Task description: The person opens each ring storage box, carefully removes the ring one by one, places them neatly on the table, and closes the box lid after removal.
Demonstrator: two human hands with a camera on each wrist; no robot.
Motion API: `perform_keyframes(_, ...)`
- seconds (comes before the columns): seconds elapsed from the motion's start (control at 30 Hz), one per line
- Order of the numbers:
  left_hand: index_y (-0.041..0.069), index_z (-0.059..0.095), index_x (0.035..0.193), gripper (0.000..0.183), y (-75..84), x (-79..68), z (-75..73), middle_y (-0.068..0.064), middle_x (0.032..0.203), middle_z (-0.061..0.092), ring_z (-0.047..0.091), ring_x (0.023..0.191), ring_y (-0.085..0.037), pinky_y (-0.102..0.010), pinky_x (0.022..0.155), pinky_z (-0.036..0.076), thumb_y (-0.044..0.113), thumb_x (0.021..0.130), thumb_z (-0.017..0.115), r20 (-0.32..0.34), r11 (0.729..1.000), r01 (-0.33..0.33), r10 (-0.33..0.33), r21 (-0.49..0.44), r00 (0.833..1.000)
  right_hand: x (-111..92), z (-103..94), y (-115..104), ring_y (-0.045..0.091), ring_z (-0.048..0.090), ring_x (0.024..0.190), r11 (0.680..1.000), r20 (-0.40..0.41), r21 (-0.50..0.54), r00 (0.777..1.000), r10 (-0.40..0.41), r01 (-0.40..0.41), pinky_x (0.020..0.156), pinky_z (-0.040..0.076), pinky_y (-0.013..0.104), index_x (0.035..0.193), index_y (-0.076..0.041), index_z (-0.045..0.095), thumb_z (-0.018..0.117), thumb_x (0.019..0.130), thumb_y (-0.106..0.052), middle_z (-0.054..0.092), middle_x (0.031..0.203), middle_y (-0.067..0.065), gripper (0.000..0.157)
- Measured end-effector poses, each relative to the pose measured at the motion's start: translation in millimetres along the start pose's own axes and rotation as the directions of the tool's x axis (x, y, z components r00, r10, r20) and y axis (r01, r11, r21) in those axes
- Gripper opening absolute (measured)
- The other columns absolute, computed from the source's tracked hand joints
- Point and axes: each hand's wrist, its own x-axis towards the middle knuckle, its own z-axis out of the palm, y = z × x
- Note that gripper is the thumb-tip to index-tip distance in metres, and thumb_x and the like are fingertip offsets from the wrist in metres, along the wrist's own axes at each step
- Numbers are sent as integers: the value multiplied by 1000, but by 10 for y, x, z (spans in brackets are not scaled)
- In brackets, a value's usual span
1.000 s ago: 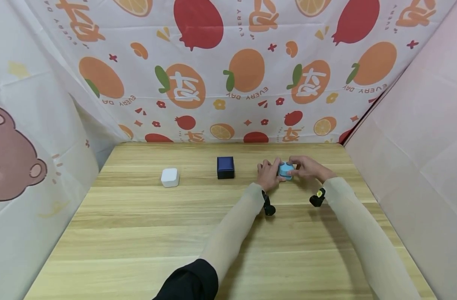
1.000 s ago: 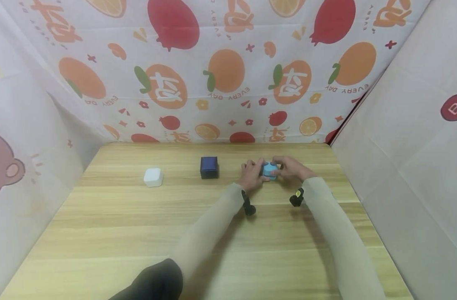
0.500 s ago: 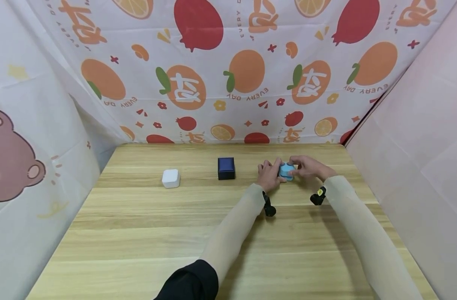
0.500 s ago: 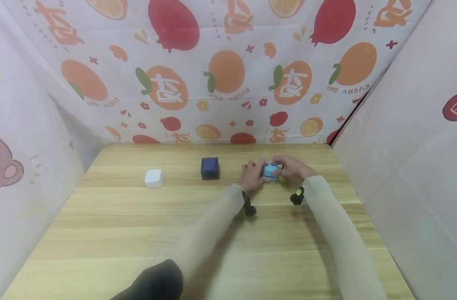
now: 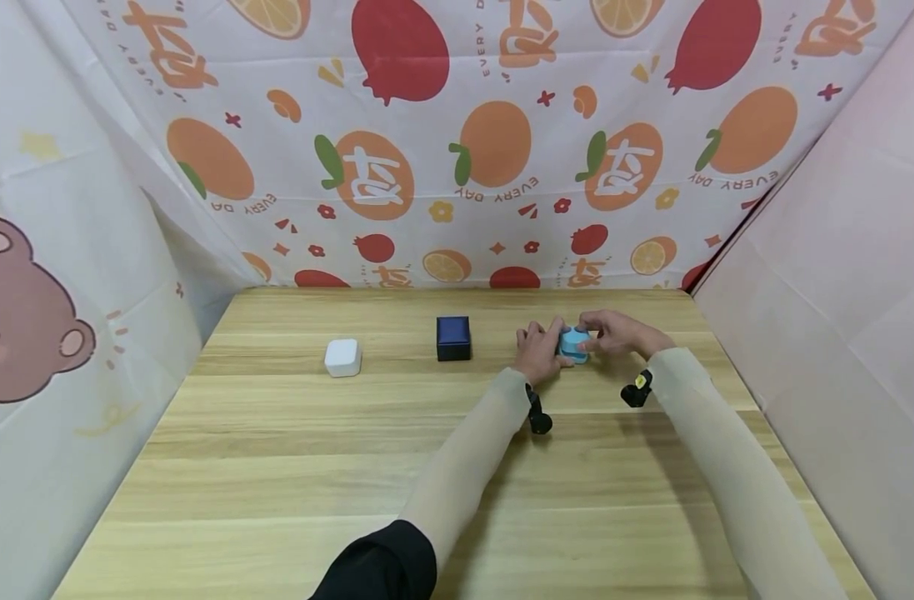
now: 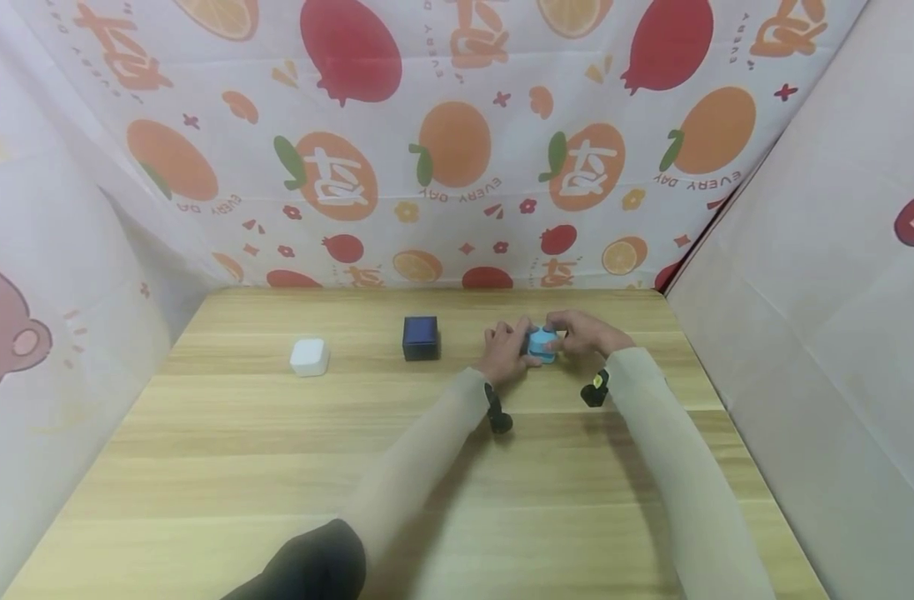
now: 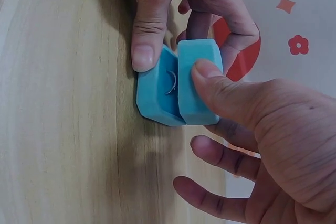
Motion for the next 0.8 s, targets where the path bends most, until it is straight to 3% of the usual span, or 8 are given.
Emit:
perform_keyframes(0.2,24,43,130,56,-12,10,15,-4,122,71,45,108,-23,-40,92,22,43,88,75,-3,1000,-3,3,0,1000,14,-14,5,18,49,76,1000,22,-6,1000,-7,7,70,39,29,96,-5,59,69,97,-14,59,86,6,14)
perform_keyframes(0.43,23,43,132,56,6,9,-35,-6,122,71,46,110,-25,-42,95,25,40,89,75,-6,1000,-5,5,-10,1000,39,-63,-5,21,57,97,1000,40,-23,999,-4,5,84,46,31,101,-7,61,68,98,-14,71,118,13,10)
perform_keyframes(0.7,23,43,132,56,1,13,-46,-6,126,71,47,111,-26,-42,94,24,40,90,75,2,1000,-12,12,-14,1000,57,-93,-19,20,55,81,993,110,89,991,72,-82,66,48,31,106,-4,59,65,100,-13,64,128,19,13)
perform_keyframes(0.8,23,42,133,57,-3,17,-43,-6,128,70,47,112,-26,-43,95,24,40,90,75,4,1000,-9,9,-16,1000,68,-101,-14,21,56,81,988,123,99,987,105,-118,66,52,35,107,-5,59,65,100,-13,63,133,19,13)
